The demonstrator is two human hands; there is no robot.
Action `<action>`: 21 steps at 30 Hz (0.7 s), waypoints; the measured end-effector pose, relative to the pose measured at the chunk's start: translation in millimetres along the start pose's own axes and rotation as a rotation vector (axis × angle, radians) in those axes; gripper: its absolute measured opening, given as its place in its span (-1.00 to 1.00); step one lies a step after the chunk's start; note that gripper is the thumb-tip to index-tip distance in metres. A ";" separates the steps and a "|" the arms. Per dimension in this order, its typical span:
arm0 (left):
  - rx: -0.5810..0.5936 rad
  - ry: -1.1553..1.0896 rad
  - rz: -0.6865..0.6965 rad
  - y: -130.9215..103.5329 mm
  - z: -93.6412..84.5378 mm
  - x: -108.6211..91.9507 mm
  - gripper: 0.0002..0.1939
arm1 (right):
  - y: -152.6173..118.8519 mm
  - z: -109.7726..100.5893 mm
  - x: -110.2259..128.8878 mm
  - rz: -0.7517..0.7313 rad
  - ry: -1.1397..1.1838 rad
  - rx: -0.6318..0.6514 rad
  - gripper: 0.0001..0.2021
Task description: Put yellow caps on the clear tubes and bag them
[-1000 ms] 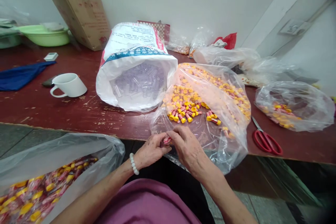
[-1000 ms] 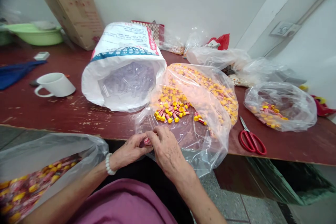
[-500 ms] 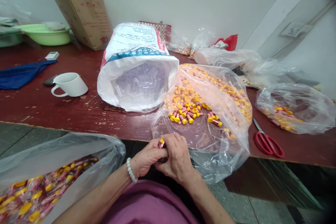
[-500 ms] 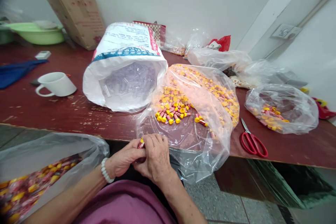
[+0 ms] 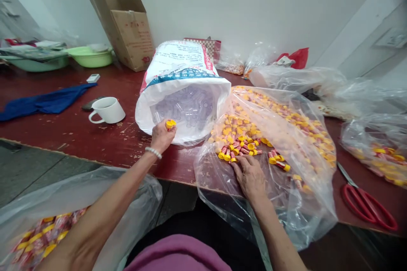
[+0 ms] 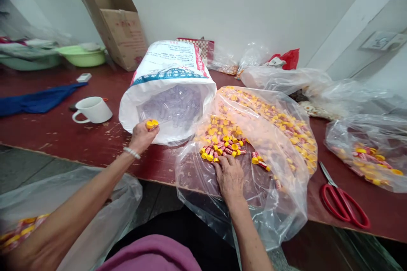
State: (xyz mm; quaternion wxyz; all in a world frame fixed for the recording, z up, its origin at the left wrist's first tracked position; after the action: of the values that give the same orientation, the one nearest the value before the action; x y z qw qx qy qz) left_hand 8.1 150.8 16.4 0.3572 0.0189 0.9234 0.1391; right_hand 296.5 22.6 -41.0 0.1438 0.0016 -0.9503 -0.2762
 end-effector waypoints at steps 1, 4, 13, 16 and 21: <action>0.001 0.092 0.010 16.6 4.5 1.4 -0.81 | -0.2 0.6 2.2 -0.003 -0.026 -0.010 -0.73; 0.077 0.170 0.035 50.5 24.9 0.6 -0.80 | 0.8 -2.5 13.3 -0.014 -0.084 -0.040 -0.59; 0.226 0.195 -0.038 70.0 42.9 11.9 -0.93 | 3.3 7.5 6.2 -0.006 0.001 -0.027 -0.74; 0.229 0.112 -0.042 55.7 26.1 15.5 -0.92 | 0.2 -0.6 -4.8 0.131 0.198 -0.094 -0.70; 0.364 -0.293 0.052 -17.7 4.4 -10.3 -0.65 | 2.3 -32.8 21.6 0.285 0.587 -0.120 -0.74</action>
State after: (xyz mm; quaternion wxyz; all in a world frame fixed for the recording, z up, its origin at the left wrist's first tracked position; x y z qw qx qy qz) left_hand 19.8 133.5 15.2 0.4744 0.1267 0.8708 -0.0246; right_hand 284.9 5.5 -7.4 0.4487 -0.0603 -0.8409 -0.2965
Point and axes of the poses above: each hand's wrist, its own y-axis towards the middle knuckle, its own z-axis out of the palm, x = y × z, the point moved 6 cm from there along y, towards the middle knuckle
